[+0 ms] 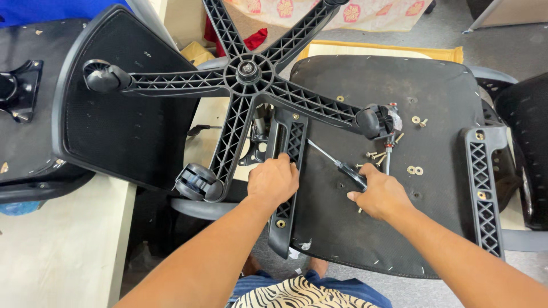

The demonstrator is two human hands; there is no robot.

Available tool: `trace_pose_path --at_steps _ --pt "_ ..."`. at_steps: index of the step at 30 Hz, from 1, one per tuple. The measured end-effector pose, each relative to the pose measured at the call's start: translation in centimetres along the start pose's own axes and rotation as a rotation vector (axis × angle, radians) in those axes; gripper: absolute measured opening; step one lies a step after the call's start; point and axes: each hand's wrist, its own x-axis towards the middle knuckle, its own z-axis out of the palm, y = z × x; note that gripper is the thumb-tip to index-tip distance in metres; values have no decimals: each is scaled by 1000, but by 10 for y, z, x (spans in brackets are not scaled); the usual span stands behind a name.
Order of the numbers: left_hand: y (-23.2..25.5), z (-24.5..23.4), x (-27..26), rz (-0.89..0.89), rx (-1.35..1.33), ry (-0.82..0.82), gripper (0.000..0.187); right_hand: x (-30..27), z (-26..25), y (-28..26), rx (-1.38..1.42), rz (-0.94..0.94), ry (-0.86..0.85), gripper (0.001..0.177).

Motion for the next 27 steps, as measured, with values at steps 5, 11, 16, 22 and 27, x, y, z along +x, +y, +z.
trace_pose_path --at_steps 5,11,16,22,27 --pt "-1 -8 -3 -82 6 -102 52 -2 -1 -4 -30 -22 29 60" --pt "8 -6 -2 -89 -3 -78 41 -4 -4 -4 18 26 -19 59" --pt "4 -4 -1 -88 40 -97 44 -5 -5 -4 3 -7 14 60" --pt "7 0 3 54 64 28 38 -5 -6 -5 19 13 -7 61" --pt "12 -7 19 -13 122 -141 50 -2 -4 -3 11 -1 1 60"
